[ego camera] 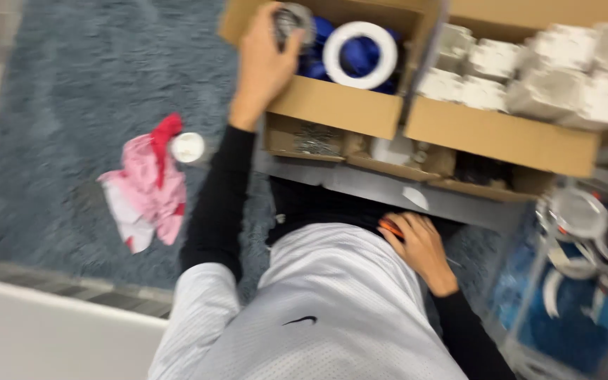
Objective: Assembling and inspecting recessed light fixtures using a screwdriver
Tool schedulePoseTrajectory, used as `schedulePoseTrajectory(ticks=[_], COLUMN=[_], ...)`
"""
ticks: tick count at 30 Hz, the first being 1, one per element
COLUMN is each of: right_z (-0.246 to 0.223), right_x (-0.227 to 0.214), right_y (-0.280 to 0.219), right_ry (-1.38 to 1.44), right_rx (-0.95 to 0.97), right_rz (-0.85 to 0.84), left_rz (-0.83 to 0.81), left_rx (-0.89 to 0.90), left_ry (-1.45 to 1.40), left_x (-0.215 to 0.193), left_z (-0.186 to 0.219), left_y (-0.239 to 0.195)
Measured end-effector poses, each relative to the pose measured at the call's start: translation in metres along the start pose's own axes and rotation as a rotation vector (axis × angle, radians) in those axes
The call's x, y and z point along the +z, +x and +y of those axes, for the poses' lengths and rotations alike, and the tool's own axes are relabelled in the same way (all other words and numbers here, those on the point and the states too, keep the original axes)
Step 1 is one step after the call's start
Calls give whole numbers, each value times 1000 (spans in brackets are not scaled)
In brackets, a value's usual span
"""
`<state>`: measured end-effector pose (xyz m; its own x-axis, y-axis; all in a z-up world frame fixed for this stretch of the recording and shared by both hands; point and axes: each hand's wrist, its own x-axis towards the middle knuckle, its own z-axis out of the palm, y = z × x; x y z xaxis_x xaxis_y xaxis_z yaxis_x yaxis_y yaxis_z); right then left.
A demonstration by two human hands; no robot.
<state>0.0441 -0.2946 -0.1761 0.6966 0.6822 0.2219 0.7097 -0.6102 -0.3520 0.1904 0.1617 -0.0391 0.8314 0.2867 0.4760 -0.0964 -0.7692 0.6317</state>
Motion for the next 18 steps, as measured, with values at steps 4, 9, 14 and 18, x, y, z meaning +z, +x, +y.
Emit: schedulePoseTrajectory(ticks=[4,9,14,18], right_z=[0,26,60,124], right_x=[-8,-14,-95,-153], right_y=[-1,-11,-14,-60], right_ry=[32,84,604,798], right_rx=[-4,103,242,203], right_rz=[74,-60,-434,-607], left_rz=[-18,-106,11,43], left_rx=[204,305,251,211], left_ry=[277,412,477,563], left_x=[0,-16,-20,-33], left_z=[-3,42,26,66], left_y=[-11,-13,-40,-70])
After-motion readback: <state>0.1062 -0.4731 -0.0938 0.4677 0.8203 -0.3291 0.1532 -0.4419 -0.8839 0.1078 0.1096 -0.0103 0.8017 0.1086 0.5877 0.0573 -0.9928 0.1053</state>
